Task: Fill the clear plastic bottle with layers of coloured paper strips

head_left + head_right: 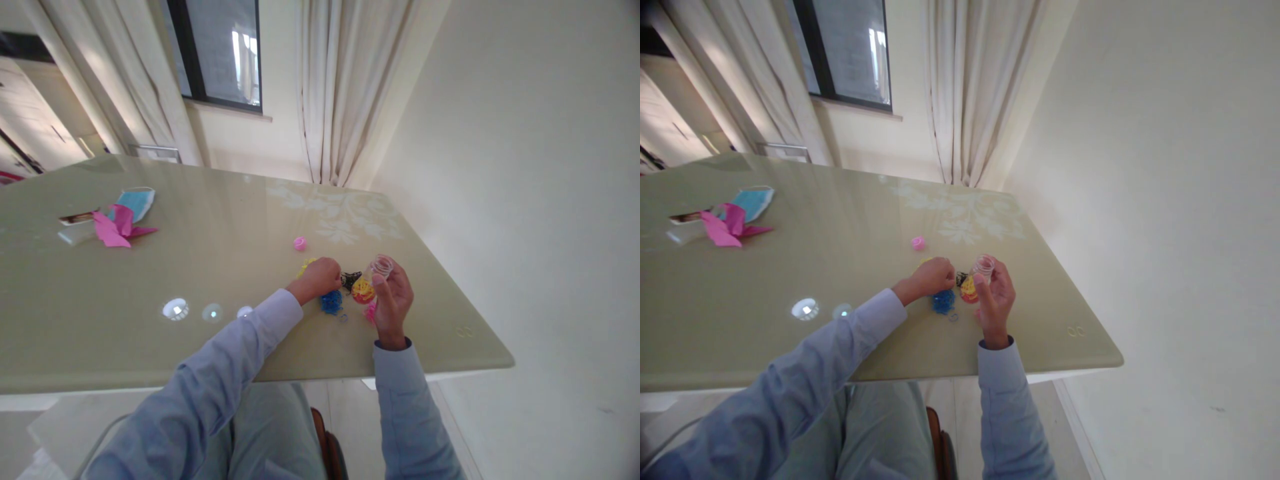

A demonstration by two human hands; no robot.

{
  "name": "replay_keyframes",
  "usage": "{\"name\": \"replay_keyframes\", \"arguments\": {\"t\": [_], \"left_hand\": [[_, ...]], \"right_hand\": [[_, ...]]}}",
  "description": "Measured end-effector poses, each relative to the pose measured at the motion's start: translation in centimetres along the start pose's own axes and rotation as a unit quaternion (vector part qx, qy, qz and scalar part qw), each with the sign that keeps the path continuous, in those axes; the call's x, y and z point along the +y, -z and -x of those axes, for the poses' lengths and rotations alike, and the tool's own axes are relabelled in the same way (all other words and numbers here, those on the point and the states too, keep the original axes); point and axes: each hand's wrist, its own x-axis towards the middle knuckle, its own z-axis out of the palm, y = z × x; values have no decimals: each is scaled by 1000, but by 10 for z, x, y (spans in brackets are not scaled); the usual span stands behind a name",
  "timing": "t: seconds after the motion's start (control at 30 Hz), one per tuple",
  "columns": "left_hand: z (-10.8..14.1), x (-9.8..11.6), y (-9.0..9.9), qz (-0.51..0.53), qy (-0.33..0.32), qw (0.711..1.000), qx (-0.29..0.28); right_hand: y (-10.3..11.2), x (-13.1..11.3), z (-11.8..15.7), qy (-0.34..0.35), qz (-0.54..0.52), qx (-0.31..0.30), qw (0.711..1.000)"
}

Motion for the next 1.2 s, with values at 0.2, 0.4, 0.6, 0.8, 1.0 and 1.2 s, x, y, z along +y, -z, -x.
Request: {"name": "replay_keyframes", "arguments": {"t": [0.2,0.4,0.6,0.8,1.0,1.2], "left_hand": [[-3,-9,-3,3,-63,998,-1],[-2,-25,1,24,-110,994,9],[12,-57,11,34,-53,998,19],[32,-73,11,27,-14,999,14],[37,-72,6,21,-1,1000,20],[42,-73,12,29,-8,999,33]], "right_hand": [[0,-1,1,-10,0,15,1000],[0,1,2,-32,-8,34,999],[0,0,3,-31,-3,19,999],[0,-1,7,-25,-38,-6,999],[-2,-2,10,-16,-12,-59,998],[-2,-1,12,-10,-30,-74,997]]}}
